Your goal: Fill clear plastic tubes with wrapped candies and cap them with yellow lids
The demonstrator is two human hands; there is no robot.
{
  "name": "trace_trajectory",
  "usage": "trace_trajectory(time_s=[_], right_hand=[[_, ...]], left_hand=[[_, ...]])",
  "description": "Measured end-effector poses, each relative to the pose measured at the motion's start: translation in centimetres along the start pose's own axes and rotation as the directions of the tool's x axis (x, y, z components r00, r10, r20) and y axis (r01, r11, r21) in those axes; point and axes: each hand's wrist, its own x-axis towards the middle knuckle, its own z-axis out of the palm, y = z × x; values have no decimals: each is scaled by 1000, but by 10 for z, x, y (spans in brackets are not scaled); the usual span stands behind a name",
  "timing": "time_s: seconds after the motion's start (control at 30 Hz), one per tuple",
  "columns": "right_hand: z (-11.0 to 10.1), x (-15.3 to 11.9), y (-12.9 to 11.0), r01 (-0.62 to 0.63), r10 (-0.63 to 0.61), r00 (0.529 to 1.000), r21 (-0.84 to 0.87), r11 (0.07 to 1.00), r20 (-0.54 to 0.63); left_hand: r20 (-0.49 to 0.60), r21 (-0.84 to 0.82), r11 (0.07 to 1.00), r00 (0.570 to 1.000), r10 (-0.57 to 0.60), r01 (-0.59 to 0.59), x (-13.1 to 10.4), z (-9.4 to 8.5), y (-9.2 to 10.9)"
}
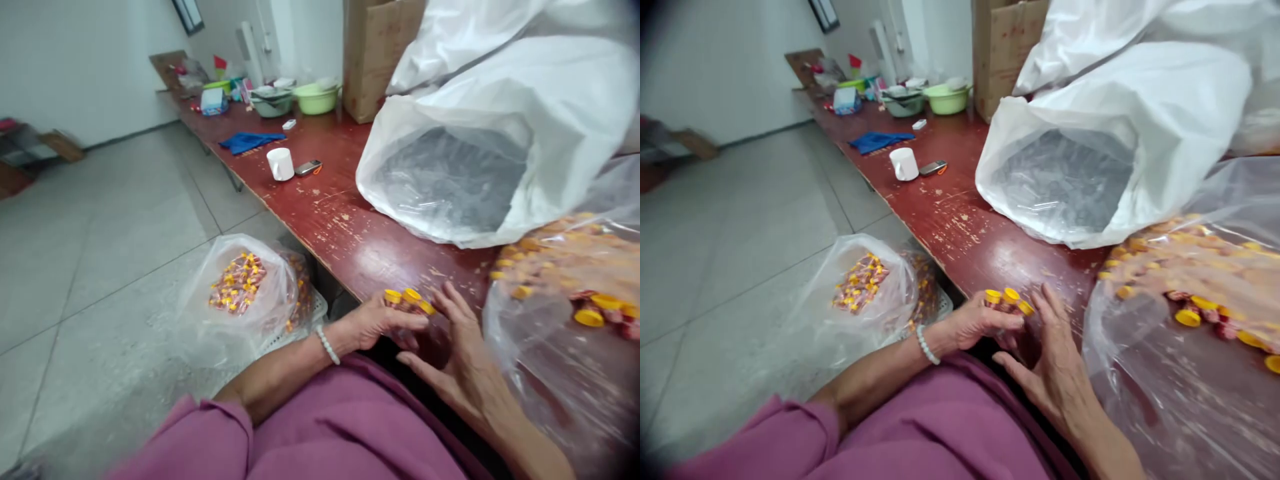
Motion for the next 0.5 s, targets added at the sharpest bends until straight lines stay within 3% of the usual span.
trace_trajectory(time_s=[0.07,0.13,0.2,0.27,0.37,0.5], right_hand=[[0,-2,-2,-87,88,996,29,996,-17],[-3,-6,0,-152,152,988,-13,988,-39],[-8,-10,4,-176,173,984,-74,982,-47],[-11,-14,9,-178,173,983,-100,979,-55],[-10,-15,11,-144,138,989,-125,982,-59],[-6,-13,9,-57,54,998,-113,992,-30]], left_hand=[[-164,97,993,983,83,-68,-23,-29,20],[-383,146,971,895,230,-187,-49,-66,44],[-598,128,953,745,296,-276,-76,-109,66],[-807,19,940,550,215,-341,-101,-153,82],[-901,-49,932,418,114,-359,-127,-207,90],[-962,-123,889,274,3,-441,-142,-246,85]])
